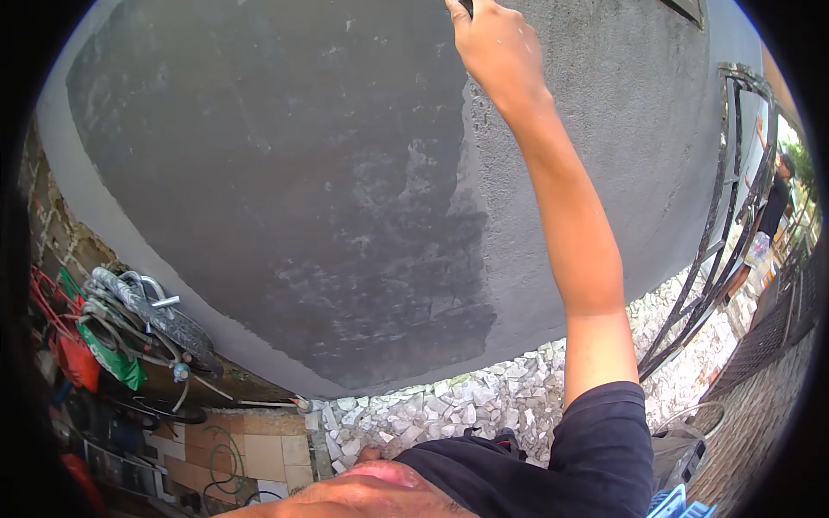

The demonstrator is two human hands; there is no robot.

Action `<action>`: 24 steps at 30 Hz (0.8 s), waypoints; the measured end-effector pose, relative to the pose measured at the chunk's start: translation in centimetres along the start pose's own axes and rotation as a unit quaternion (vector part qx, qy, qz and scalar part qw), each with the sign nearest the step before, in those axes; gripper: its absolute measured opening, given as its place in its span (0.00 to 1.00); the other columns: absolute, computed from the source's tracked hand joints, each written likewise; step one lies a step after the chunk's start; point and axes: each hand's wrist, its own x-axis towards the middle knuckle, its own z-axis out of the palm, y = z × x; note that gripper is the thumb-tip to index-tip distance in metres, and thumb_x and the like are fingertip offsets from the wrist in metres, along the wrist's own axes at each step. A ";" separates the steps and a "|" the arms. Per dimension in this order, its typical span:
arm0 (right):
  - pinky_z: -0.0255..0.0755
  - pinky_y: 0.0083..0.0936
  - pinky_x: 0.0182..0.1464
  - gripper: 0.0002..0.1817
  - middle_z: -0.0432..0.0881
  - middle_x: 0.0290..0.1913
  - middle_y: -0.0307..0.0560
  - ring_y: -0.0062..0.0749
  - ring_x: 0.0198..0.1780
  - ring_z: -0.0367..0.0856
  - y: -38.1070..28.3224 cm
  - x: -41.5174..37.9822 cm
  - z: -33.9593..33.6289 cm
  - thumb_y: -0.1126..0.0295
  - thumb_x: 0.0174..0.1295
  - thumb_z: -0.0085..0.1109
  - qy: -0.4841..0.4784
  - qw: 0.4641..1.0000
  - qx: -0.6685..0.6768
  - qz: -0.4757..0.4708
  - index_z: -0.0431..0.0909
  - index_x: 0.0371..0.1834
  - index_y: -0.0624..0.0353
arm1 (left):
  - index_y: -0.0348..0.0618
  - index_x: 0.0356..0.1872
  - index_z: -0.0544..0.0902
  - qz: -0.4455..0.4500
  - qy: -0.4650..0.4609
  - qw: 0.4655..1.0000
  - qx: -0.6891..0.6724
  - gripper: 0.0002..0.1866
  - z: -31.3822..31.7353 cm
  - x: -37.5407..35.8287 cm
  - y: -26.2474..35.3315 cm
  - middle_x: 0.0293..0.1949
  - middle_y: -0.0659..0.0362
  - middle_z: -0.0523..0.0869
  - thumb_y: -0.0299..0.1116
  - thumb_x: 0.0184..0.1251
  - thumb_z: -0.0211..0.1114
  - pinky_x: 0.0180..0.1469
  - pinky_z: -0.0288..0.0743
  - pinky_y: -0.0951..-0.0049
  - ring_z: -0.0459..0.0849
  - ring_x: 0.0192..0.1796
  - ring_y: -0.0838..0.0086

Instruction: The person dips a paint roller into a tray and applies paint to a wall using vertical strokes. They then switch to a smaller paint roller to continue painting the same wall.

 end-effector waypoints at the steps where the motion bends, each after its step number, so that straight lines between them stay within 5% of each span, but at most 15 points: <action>1: 0.81 0.55 0.48 0.19 0.88 0.42 0.65 0.67 0.45 0.87 -0.3 0.4 0.9 0.54 0.77 0.52 0.001 1.000 -0.003 0.001 0.80 0.49 0.61 | 0.40 0.46 0.90 -0.012 0.001 0.996 -0.084 0.13 -0.5 -0.1 -0.4 0.34 0.55 0.91 0.38 0.71 0.65 0.35 0.80 0.68 0.87 0.32 0.69; 3: 0.80 0.56 0.51 0.20 0.88 0.43 0.67 0.67 0.48 0.87 -0.8 1.3 2.0 0.53 0.77 0.51 0.029 0.999 -0.022 0.032 0.80 0.51 0.61 | 0.39 0.45 0.90 -0.022 -0.004 0.986 -0.163 0.13 -1.5 0.0 -1.8 0.34 0.55 0.91 0.39 0.72 0.66 0.35 0.79 0.68 0.87 0.31 0.68; 5: 0.79 0.56 0.52 0.21 0.88 0.44 0.68 0.67 0.48 0.87 -1.2 2.6 2.6 0.52 0.77 0.51 0.020 0.998 -0.037 0.047 0.80 0.52 0.61 | 0.37 0.43 0.90 -0.080 0.047 0.996 0.000 0.16 -3.0 -0.1 -2.1 0.31 0.54 0.90 0.41 0.74 0.65 0.33 0.79 0.67 0.86 0.29 0.67; 9: 0.79 0.57 0.54 0.22 0.87 0.46 0.70 0.67 0.51 0.86 -1.2 5.1 3.9 0.52 0.77 0.50 0.006 0.996 -0.065 0.067 0.80 0.54 0.61 | 0.36 0.39 0.89 -0.020 -0.017 0.999 -0.032 0.19 -3.9 -0.1 -3.0 0.29 0.53 0.90 0.45 0.76 0.64 0.33 0.79 0.64 0.86 0.28 0.65; 16: 0.78 0.56 0.57 0.24 0.86 0.49 0.73 0.68 0.54 0.85 -1.0 3.9 5.6 0.53 0.78 0.48 -0.022 0.993 -0.074 0.086 0.79 0.53 0.66 | 0.43 0.43 0.91 -0.039 0.015 0.998 0.041 0.21 -2.1 1.1 -3.6 0.32 0.53 0.91 0.52 0.75 0.62 0.39 0.80 0.60 0.89 0.33 0.64; 18: 0.81 0.45 0.46 0.27 0.86 0.31 0.60 0.46 0.33 0.89 1.6 2.7 8.2 0.50 0.81 0.45 0.015 0.988 -0.156 0.008 0.77 0.53 0.68 | 0.43 0.42 0.91 -0.053 -0.001 0.995 0.083 0.24 -1.7 0.6 -3.0 0.35 0.54 0.92 0.55 0.74 0.60 0.45 0.81 0.58 0.90 0.37 0.63; 19: 0.81 0.45 0.46 0.27 0.86 0.31 0.60 0.46 0.33 0.89 0.3 2.2 7.3 0.50 0.81 0.45 0.016 0.988 -0.156 0.007 0.77 0.53 0.68 | 0.43 0.42 0.91 -0.059 -0.007 0.993 0.104 0.26 -1.5 0.9 -3.0 0.36 0.54 0.93 0.57 0.73 0.59 0.47 0.81 0.58 0.91 0.40 0.62; 21: 0.80 0.50 0.52 0.27 0.87 0.39 0.70 0.59 0.43 0.89 -2.2 1.3 5.5 0.52 0.81 0.43 -0.107 0.986 -0.042 0.125 0.76 0.56 0.70 | 0.43 0.41 0.91 -0.066 -0.011 0.990 0.126 0.27 -1.3 1.2 -2.6 0.37 0.54 0.93 0.59 0.73 0.59 0.50 0.81 0.57 0.91 0.42 0.62; 24: 0.78 0.56 0.57 0.24 0.86 0.48 0.74 0.69 0.54 0.85 -1.8 4.7 6.2 0.53 0.79 0.47 -0.017 0.997 -0.034 0.062 0.78 0.53 0.69 | 0.40 0.42 0.90 -0.060 -0.016 0.990 0.129 0.25 -2.0 1.7 -2.2 0.35 0.51 0.92 0.55 0.72 0.61 0.46 0.82 0.57 0.91 0.38 0.62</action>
